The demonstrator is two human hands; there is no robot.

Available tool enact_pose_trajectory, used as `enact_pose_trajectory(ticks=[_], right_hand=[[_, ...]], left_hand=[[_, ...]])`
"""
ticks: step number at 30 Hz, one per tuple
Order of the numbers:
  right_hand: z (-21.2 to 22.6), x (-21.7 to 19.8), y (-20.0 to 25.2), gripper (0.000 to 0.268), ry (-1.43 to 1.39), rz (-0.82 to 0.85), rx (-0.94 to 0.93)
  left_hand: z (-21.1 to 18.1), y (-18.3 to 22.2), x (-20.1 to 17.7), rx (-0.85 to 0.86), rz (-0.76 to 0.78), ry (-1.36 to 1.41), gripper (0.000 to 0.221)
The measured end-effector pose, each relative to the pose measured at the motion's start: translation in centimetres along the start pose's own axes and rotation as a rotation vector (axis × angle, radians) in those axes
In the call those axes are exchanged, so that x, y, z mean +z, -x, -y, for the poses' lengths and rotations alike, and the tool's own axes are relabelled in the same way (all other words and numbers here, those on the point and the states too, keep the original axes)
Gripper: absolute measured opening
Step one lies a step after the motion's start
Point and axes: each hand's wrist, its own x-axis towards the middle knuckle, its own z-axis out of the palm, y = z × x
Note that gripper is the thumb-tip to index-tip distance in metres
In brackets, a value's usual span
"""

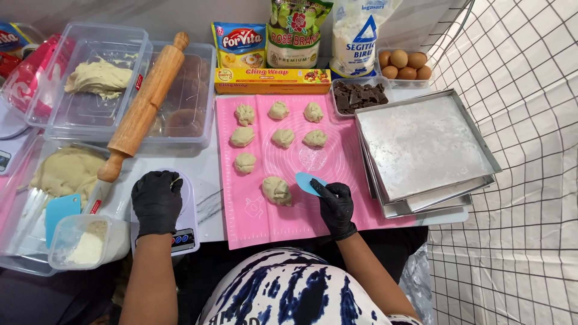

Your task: Cutting dough into small portions and weighing each piece on a digital scale before placing them on a mat.

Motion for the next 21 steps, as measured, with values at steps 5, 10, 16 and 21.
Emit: enact_pose_trajectory(ticks=[5,10,16,21], right_hand=[[0.3,-0.1,-0.3,0.031,0.007,0.001,0.019],[0.0,0.1,-0.1,0.028,0.021,-0.050,0.060],[1.4,-0.4,-1.7,0.035,-0.010,-0.104,0.253],[2.0,-0.5,-2.0,0.034,0.017,-0.109,0.280]], left_hand=[[-2.9,-1.2,-4.3,0.013,-0.122,0.152,0.017],[-8.4,-2.2,-10.7,0.059,-0.299,0.443,0.012],[-15.5,-2.4,-14.5,0.047,-0.162,0.766,0.009],[-21.0,-0.8,-11.4,0.298,-0.141,0.938,0.029]])
